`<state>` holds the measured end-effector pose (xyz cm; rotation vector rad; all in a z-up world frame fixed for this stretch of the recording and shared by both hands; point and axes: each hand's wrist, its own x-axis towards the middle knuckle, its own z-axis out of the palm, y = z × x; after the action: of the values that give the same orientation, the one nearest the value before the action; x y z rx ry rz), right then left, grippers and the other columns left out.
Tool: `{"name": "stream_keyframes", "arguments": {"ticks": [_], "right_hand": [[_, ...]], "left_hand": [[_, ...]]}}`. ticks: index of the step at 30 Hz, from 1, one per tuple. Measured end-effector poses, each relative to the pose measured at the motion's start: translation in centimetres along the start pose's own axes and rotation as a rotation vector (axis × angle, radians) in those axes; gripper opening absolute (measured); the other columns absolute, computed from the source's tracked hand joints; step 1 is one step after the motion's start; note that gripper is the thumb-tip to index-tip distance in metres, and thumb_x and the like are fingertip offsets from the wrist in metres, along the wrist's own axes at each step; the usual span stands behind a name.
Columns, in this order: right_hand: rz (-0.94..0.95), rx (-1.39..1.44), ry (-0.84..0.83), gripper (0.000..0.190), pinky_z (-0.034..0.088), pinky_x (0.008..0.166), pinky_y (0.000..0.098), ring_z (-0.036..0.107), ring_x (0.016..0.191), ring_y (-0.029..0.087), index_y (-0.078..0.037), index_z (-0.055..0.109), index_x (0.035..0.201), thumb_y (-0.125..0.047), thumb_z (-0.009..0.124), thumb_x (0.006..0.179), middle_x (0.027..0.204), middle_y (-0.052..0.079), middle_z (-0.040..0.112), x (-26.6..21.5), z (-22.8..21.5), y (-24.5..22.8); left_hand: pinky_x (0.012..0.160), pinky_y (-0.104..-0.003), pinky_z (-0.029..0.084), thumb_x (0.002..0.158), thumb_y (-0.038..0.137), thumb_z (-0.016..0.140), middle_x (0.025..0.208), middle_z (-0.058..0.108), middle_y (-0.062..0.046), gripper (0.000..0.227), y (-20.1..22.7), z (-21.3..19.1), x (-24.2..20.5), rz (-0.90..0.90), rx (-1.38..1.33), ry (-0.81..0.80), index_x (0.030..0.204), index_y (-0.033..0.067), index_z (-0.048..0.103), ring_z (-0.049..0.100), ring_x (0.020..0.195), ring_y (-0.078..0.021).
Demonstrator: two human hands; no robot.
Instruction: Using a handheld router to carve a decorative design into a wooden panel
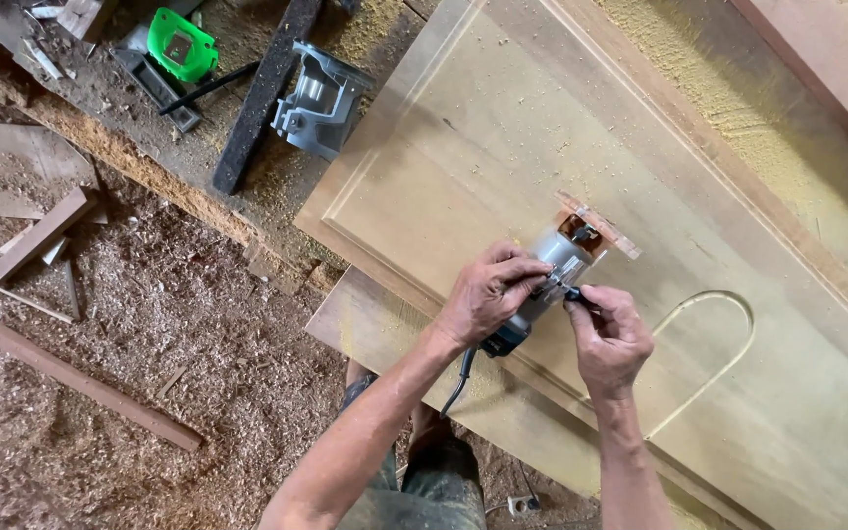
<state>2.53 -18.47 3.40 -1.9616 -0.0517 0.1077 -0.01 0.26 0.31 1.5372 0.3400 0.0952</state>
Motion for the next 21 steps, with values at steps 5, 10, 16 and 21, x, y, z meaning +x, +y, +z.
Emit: {"name": "stream_keyframes", "arguments": {"ticks": [5, 10, 16, 21], "right_hand": [[0.16, 0.09, -0.066, 0.026, 0.066, 0.073, 0.0393, 0.073, 0.08, 0.024, 0.01, 0.068, 0.114, 0.016, 0.072, 0.089, 0.093, 0.021, 0.07, 0.5, -0.3, -1.5], [0.288, 0.217, -0.094, 0.025, 0.067, 0.07, 0.0413, 0.075, 0.079, 0.028, 0.011, 0.061, 0.115, 0.012, 0.07, 0.092, 0.092, 0.024, 0.068, 0.7, -0.7, -1.1], [0.19, 0.08, -0.114, 0.044, 0.064, 0.079, 0.0356, 0.071, 0.087, 0.021, 0.011, 0.061, 0.128, 0.014, 0.075, 0.087, 0.094, 0.024, 0.071, 0.1, -0.5, -1.7], [0.053, -0.007, -0.103, 0.045, 0.063, 0.076, 0.0368, 0.074, 0.084, 0.025, 0.011, 0.062, 0.129, 0.015, 0.076, 0.087, 0.095, 0.026, 0.072, -0.2, -1.0, 0.8]], "left_hand": [[0.081, -0.042, 0.06, 0.092, 0.02, 0.078, 0.096, 0.067, -0.008, 0.011, 0.4, -0.4, 0.7, 0.025, 0.026, -0.015, 0.102, 0.0215, 0.079, 0.074, 0.091, -0.0306], [0.081, -0.037, 0.06, 0.091, 0.021, 0.079, 0.096, 0.068, -0.003, 0.012, -0.2, -0.3, 0.9, 0.016, 0.023, -0.019, 0.103, 0.0243, 0.08, 0.074, 0.09, -0.0244], [0.081, -0.036, 0.059, 0.089, 0.012, 0.077, 0.1, 0.068, -0.006, 0.024, -0.4, 1.1, -1.2, 0.065, 0.022, 0.07, 0.111, 0.0213, 0.08, 0.072, 0.092, -0.0244], [0.1, -0.044, 0.054, 0.084, 0.026, 0.084, 0.13, 0.064, -0.009, 0.035, 0.4, 1.9, -1.7, 0.178, 0.167, 0.188, 0.118, 0.0246, 0.074, 0.067, 0.115, -0.0319]]}}
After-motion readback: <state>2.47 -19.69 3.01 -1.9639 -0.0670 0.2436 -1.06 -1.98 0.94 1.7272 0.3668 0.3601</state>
